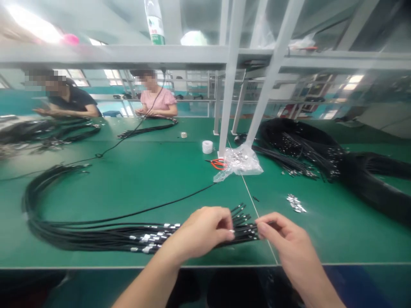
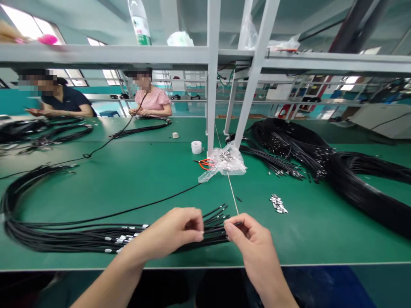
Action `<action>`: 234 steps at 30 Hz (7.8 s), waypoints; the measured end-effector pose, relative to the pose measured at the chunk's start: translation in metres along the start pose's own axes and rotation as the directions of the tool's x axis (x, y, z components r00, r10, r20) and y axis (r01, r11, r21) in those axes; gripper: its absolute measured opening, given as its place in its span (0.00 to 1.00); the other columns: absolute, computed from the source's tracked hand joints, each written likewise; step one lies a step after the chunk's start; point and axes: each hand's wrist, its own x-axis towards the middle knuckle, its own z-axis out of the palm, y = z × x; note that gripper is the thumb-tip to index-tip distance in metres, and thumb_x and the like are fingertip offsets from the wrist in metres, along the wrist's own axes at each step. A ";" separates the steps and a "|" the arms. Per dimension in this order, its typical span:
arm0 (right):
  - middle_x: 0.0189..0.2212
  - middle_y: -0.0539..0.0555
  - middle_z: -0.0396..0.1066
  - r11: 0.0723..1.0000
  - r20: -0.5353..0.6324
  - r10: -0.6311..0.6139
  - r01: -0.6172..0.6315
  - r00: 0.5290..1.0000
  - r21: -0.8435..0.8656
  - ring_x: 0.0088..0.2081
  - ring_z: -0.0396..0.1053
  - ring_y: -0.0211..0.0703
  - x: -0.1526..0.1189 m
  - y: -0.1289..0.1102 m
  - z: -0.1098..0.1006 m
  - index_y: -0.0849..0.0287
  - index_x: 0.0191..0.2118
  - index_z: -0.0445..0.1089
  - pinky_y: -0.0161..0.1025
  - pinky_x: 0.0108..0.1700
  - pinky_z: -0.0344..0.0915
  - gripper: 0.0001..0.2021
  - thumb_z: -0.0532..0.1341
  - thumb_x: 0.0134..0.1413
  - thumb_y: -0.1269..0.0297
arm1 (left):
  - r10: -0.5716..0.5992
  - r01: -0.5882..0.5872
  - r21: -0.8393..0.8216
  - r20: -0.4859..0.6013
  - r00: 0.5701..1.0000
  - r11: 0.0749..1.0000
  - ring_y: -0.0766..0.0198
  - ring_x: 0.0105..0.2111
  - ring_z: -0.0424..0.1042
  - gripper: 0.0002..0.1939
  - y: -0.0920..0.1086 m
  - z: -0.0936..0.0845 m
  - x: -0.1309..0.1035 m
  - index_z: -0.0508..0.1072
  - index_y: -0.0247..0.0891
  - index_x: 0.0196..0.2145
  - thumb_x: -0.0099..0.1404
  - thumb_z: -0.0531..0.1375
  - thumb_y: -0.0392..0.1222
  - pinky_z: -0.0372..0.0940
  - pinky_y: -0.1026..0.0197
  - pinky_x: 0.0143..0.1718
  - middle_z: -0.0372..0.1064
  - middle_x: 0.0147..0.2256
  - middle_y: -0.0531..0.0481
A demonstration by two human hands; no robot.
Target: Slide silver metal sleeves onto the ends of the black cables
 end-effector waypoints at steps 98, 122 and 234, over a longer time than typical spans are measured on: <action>0.25 0.48 0.66 0.995 0.066 0.002 -0.008 0.998 0.098 0.30 0.63 0.37 -0.003 0.010 0.001 0.58 0.28 0.68 0.32 0.34 0.60 0.09 0.65 0.46 0.58 | 0.190 -0.190 0.080 0.018 0.982 0.978 0.69 0.29 0.67 0.06 0.019 0.024 0.019 0.69 0.43 0.32 0.60 0.57 0.47 0.56 0.70 0.27 0.69 0.27 0.59; 0.25 0.49 0.66 0.985 0.123 0.049 -0.027 0.991 -0.172 0.27 0.66 0.39 0.035 0.031 -0.041 0.59 0.40 0.67 0.37 0.32 0.64 0.15 0.59 0.48 0.55 | -0.207 0.316 0.534 -0.255 0.945 0.784 0.62 0.40 0.69 0.10 -0.062 -0.066 0.038 0.70 0.46 0.40 0.63 0.54 0.48 0.61 0.62 0.38 0.71 0.40 0.54; 0.25 0.48 0.63 0.988 0.069 0.009 -0.019 0.998 0.151 0.29 0.59 0.36 0.009 0.010 -0.035 0.59 0.32 0.68 0.33 0.34 0.57 0.06 0.60 0.51 0.63 | 0.193 -0.192 0.032 -0.267 0.944 0.981 0.67 0.32 0.69 0.12 0.026 0.051 0.004 0.72 0.48 0.39 0.65 0.51 0.36 0.61 0.67 0.34 0.67 0.34 0.54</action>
